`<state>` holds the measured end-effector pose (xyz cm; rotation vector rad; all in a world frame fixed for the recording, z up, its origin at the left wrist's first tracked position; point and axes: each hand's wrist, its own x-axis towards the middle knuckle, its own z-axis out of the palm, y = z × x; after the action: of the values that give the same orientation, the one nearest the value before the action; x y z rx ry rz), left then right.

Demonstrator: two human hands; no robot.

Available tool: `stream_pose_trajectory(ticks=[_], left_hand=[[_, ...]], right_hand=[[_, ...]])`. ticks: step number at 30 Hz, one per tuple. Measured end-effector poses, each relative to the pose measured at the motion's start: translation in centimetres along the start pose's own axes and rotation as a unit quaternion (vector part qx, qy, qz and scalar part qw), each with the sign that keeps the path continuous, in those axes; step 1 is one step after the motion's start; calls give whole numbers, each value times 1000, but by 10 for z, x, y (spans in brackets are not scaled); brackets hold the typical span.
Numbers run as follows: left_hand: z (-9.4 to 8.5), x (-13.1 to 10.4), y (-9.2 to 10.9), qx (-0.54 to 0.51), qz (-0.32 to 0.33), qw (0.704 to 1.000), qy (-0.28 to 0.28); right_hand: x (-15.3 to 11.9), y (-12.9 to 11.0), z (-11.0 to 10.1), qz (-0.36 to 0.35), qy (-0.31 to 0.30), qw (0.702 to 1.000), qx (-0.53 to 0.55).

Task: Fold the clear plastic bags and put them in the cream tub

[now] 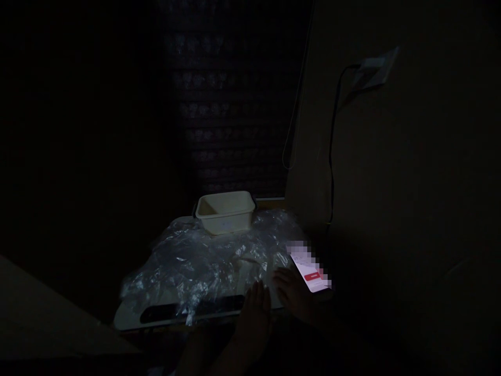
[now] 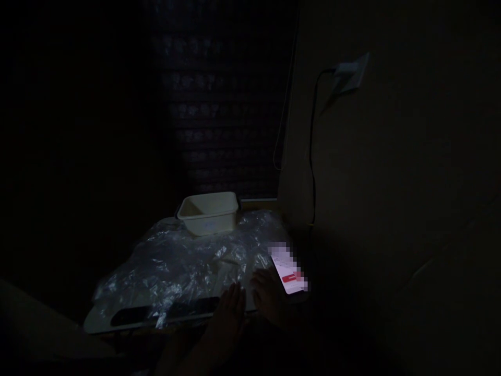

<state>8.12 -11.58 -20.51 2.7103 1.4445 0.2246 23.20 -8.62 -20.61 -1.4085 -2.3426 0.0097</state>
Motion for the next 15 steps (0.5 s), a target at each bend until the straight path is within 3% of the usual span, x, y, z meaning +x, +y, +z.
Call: stream_pose_trajectory(ticks=[4,6,10,15], left_hand=[[-1,-2,7,-1,-29,1000,-9],[-1,-2,8,-3,-36,999,-17],[0,-4,9,-3,-36,999,-28],[-4,-6,11,-18,-47,998,-42]], right_hand=[[40,-6,-16,72,-44,995,57],[63,-11,-17,128,-104,983,79],[94,-20,-3,172,-145,972,71],[104,-28,15,179,-147,969,90]])
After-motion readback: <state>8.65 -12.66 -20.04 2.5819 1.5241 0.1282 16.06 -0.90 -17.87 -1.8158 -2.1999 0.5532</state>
